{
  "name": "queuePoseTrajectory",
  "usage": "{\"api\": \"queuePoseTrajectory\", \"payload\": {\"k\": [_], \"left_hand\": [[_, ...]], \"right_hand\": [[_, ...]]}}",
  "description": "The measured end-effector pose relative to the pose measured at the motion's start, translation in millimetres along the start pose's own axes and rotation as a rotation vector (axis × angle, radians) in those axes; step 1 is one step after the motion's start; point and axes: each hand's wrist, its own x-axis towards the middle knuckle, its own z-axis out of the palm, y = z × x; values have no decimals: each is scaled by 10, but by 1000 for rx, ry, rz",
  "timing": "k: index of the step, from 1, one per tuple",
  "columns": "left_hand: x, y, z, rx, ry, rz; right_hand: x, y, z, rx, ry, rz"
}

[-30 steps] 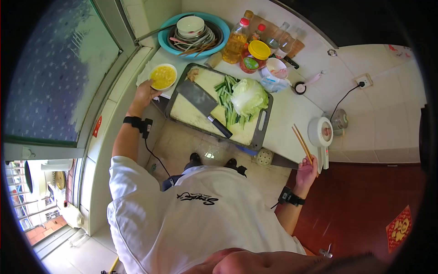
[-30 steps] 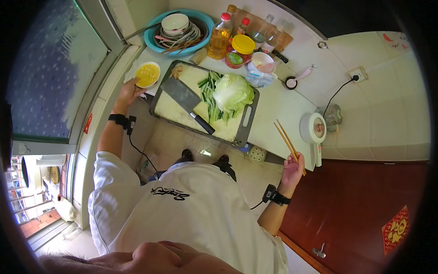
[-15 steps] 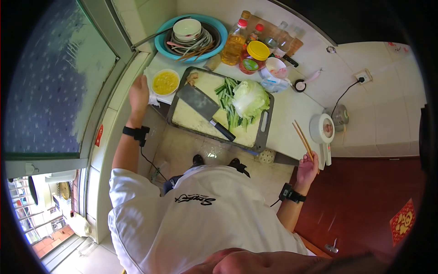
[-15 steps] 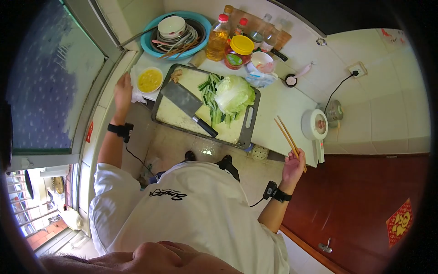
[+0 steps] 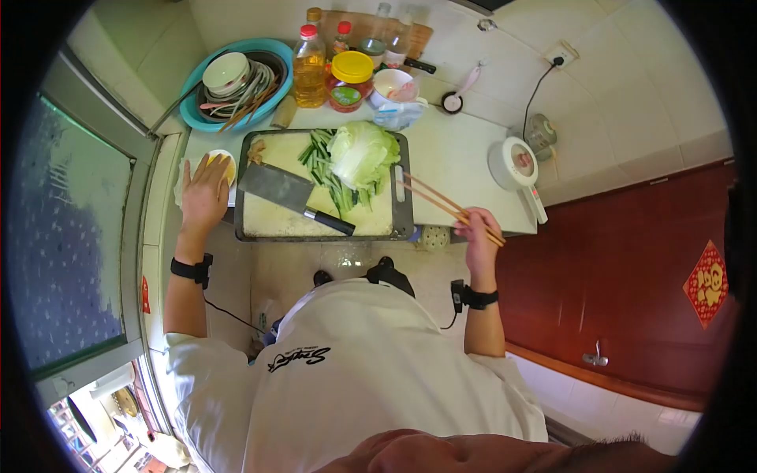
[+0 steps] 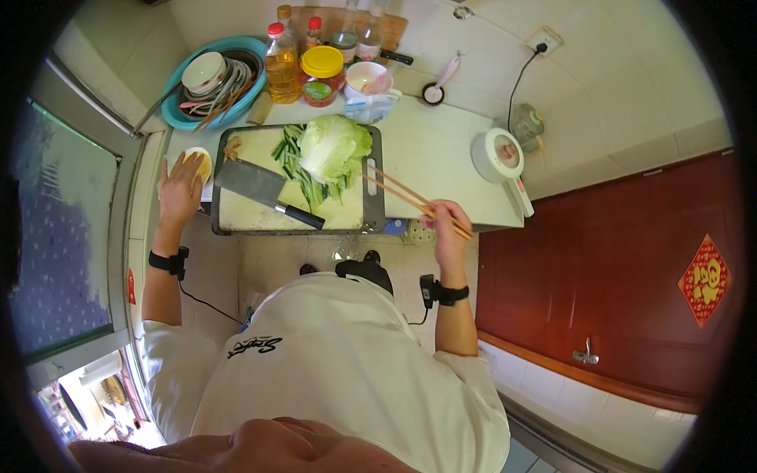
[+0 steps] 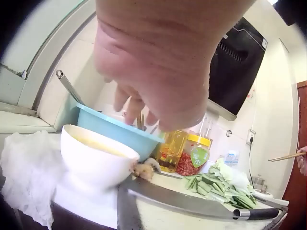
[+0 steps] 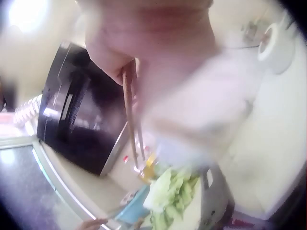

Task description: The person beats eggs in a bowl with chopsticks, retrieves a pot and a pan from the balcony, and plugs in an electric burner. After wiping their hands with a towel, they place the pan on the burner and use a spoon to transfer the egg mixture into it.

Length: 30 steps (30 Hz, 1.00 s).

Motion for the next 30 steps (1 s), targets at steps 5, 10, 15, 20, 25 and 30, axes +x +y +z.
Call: {"api": "queuePoseTrajectory", "payload": {"k": [5,10,15,20,25,30], "left_hand": [[-33,404,-106,-101,180,45],[-224,1341,-37,-1297,-378,-334],[-128,1694,-5,-2122,-423,-595],[-243,1145,78,-1661,34,-965],[-320,-302,159,-272,40,-762],[1,-501,91,-106,-147,-869]], "right_hand": [[-187,-160,689,-128,-295,-150],[-48,-277,1249,-344,-444,-669],[-77,-442,1882,-576,-657,-1156],[-35,-365,2095,-788,-817,-1183],[22,-344,1680,-730,-649,-978],[92,-198,1215,-676,-420,-738]]}}
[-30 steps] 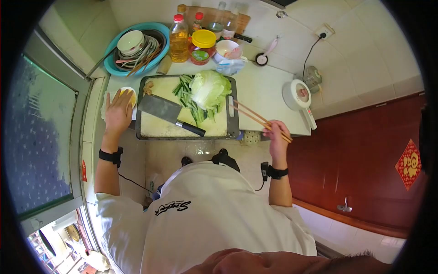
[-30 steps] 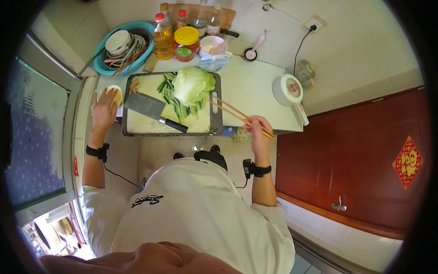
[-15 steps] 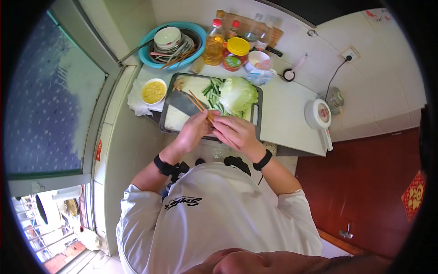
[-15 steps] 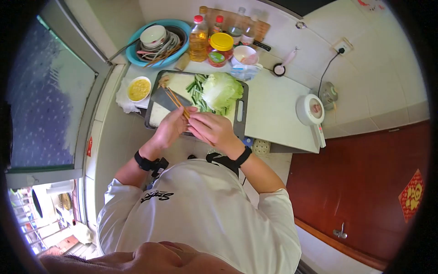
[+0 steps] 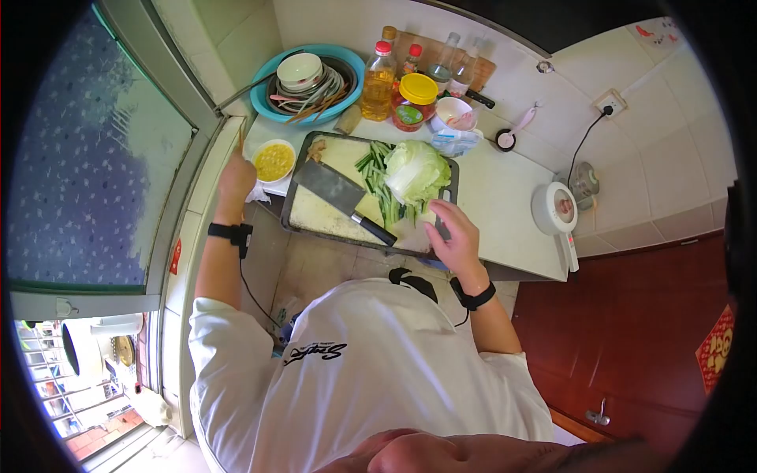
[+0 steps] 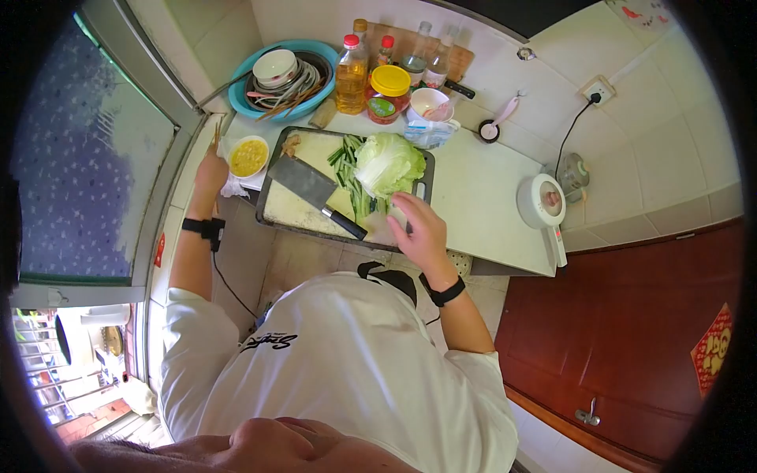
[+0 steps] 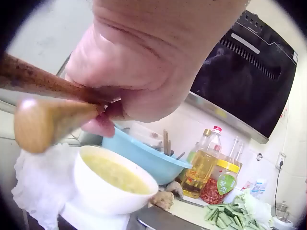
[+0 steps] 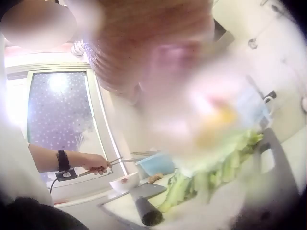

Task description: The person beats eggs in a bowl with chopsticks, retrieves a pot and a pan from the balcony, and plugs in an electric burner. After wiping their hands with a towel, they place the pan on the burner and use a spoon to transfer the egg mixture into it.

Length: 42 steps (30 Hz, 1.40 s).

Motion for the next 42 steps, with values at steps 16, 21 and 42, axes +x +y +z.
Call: {"api": "queuePoseTrajectory", "payload": {"k": [16,21,42], "left_hand": [[586,-147,781,287,24,167],[375,83,573,66,60,99],[241,345,420,277,154,22]], "right_hand": [[-1146,840,-612,-5,380,483],[-1151,794,-686,-84,410,488],[-1578,858,-747,-138,337,577]]}}
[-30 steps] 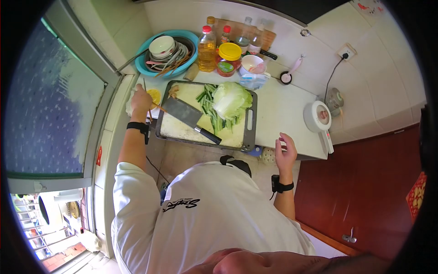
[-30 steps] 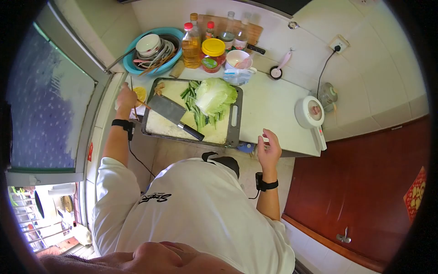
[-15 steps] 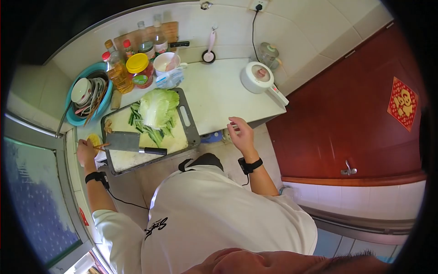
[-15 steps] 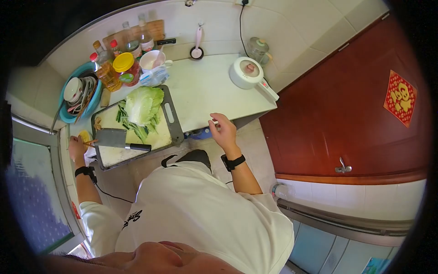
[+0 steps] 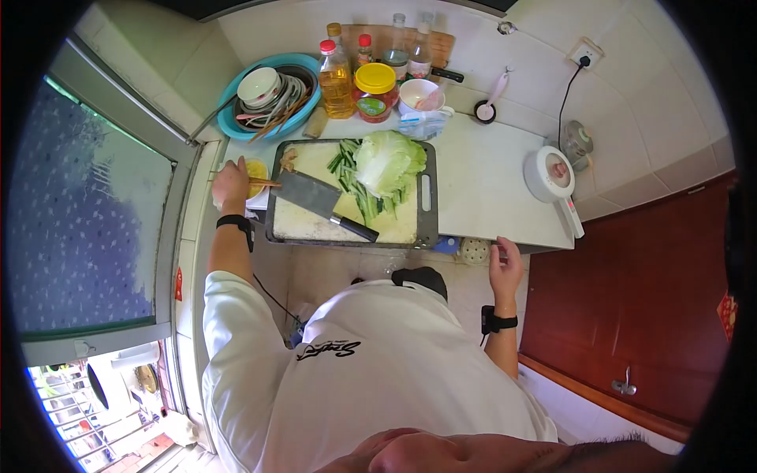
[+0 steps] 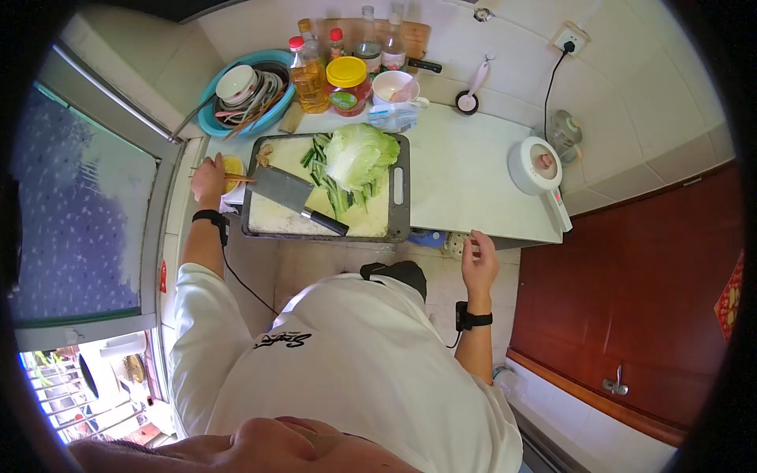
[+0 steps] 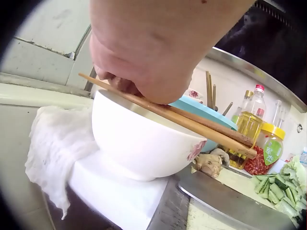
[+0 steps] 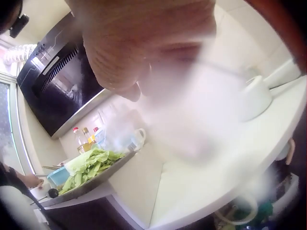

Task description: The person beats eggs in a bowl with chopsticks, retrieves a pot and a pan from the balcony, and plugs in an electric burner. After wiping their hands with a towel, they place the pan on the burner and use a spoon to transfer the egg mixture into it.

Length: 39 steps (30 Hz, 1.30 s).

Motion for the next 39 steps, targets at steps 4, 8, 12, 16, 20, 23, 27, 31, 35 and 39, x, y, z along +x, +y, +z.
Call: {"api": "queuePoseTrajectory", "payload": {"k": [4,8,12,16,20,23,27,31,35,39], "left_hand": [[-35,-13,-25,0,43,52],[-37,-11,-35,15,36,67],[25,-10,6,15,42,89],[70,43,-11,56,25,43],[-41,40,-249,-30,60,68],[-405,50,-590,-398,191,145],[-1253,6,-1003,-994,400,319],[-2185,156,-1338,-948,435,211],[-2998,503,-1499,-1010,496,107],[-3748,879,-1426,-1184,560,68]], "right_hand": [[-7,-18,-27,12,-7,57],[-4,23,-26,3,-16,48],[-3,-12,-43,11,-23,28],[3,-88,-88,-6,4,-7],[-14,-41,-174,-37,-21,28],[-31,75,-228,-22,-43,55],[4,284,-283,-56,-200,-5],[116,509,-332,-44,-403,-99],[197,932,-441,-47,-624,-218],[186,1366,-627,-47,-868,-324]]}}
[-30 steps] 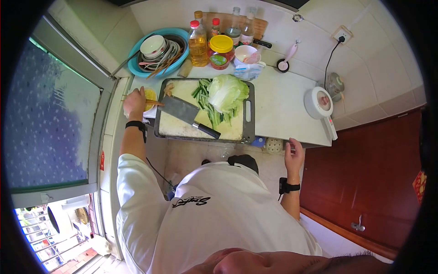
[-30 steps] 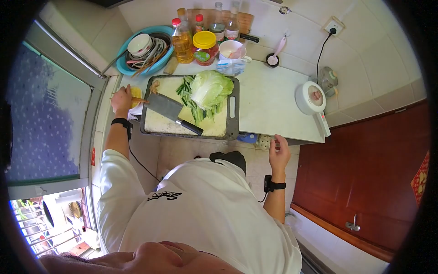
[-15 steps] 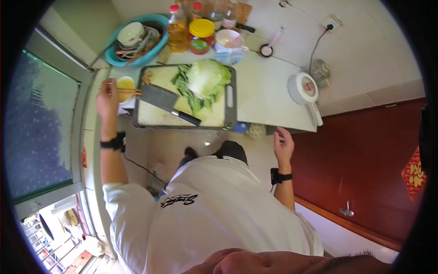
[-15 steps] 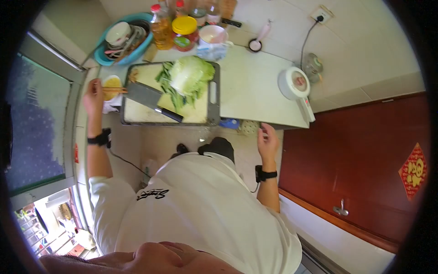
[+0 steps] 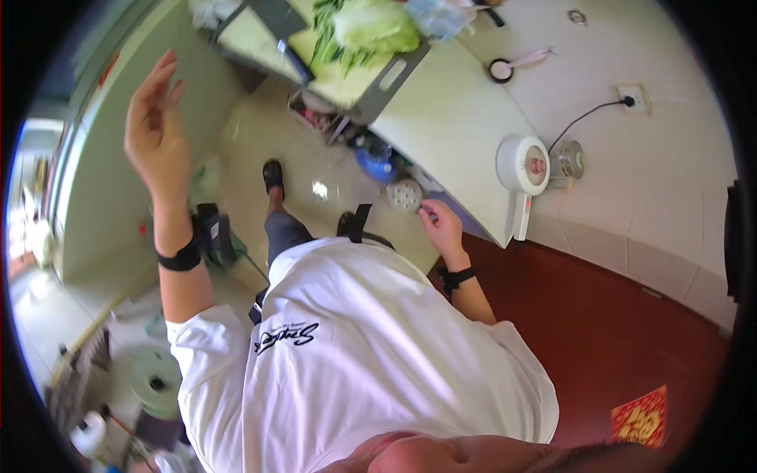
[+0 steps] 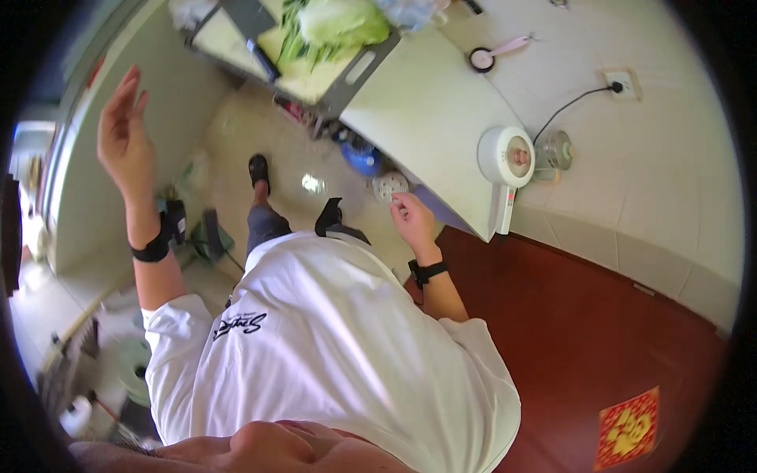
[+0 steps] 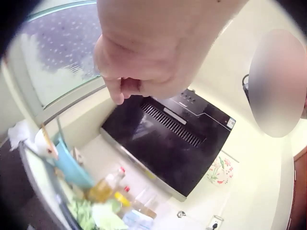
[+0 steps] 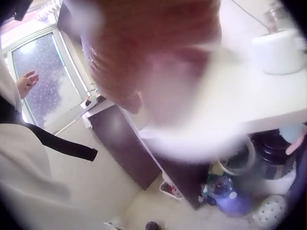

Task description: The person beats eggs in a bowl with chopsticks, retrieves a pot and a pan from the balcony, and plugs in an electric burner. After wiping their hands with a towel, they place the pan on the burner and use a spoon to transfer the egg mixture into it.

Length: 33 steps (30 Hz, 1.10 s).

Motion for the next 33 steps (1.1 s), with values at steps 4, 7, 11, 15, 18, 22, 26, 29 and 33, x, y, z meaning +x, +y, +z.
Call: {"api": "queuePoseTrajectory", "payload": {"k": [4,7,11,15,18,22,26,29,33], "left_hand": [[-1181,-206,48,-116,-2,-451],[-2072,-384,-59,-209,-40,-775],[-2934,-453,-477,-91,-105,-866],[-3473,-368,-904,1216,-431,-432],[-4253,-772,-1476,1008,-438,-495],[-4738,-575,-1805,971,-349,-610],[-5398,-663,-2225,980,-337,-841],[-5474,-673,-2155,931,-276,-946],[-5656,-785,-1938,923,-213,-739]], "right_hand": [[-330,291,37,-28,-228,-8],[-496,457,135,-91,-400,25],[-700,697,358,-89,-496,12],[-902,1075,665,-66,-641,147],[-929,1444,1038,-110,-678,159],[-1009,1680,1210,-243,-680,347],[-999,2011,1269,-113,-500,471],[-1022,2186,1215,-72,-531,490],[-1203,2709,1409,-105,-581,353]]}}
